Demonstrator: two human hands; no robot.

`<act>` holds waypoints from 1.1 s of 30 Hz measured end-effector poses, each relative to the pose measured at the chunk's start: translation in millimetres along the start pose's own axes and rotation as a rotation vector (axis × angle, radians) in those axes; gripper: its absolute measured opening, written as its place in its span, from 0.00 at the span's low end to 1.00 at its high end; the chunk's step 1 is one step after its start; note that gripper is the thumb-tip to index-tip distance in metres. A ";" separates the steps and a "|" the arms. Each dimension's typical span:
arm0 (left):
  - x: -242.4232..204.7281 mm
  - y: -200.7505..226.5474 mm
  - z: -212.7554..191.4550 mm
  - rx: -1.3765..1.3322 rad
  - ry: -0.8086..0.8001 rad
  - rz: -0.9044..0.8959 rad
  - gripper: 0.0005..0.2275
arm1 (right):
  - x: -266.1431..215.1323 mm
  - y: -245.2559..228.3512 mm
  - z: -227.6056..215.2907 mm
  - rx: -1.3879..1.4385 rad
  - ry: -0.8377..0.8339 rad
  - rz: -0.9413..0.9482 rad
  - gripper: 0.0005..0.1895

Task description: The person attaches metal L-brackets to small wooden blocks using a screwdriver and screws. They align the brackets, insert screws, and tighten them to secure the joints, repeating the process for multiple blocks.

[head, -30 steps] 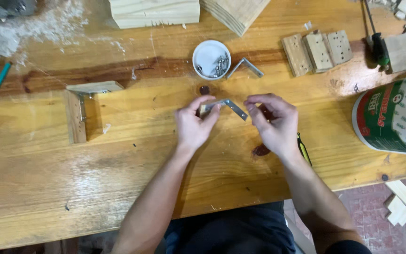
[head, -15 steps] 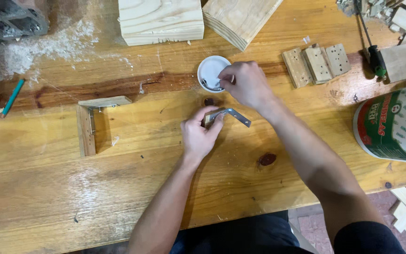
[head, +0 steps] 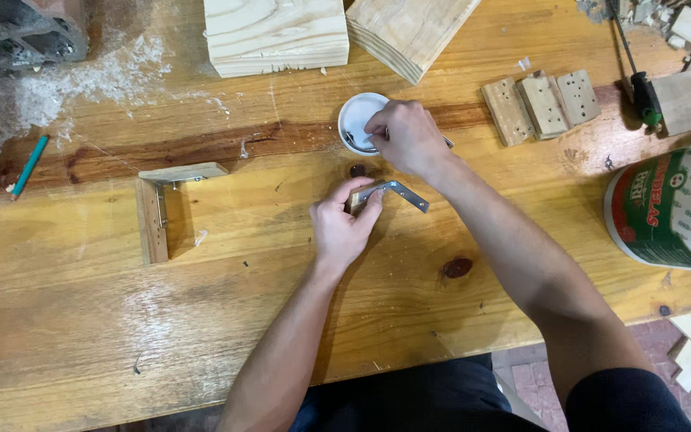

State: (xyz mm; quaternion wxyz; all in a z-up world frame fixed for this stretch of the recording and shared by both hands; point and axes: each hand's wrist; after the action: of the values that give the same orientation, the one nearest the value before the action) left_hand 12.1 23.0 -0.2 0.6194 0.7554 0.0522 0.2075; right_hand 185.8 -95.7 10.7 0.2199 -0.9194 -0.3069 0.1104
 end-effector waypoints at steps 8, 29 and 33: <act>0.1 3.9 -2.2 -0.012 -0.015 -0.018 0.09 | -19.2 -5.3 -13.5 0.029 0.096 -0.047 0.04; -9.7 -4.2 9.1 -0.294 -0.062 -0.188 0.11 | -135.4 -52.8 1.1 0.180 0.674 -0.479 0.29; -12.2 -9.4 11.7 -0.295 -0.082 -0.172 0.11 | -133.0 -50.6 4.4 0.138 0.696 -0.477 0.29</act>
State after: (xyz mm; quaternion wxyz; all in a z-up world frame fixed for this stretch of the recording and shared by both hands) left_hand 7.0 10.3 -14.0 0.7405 0.6570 0.0605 0.1282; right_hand 53.6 -139.6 39.7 0.3907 -0.7882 -0.4102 -0.2403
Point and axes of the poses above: each hand's wrist, its own x-axis towards the middle knuckle, its own z-axis out of the palm, y = z × x, and after that the axes turned 6 degrees about -y, right-handed
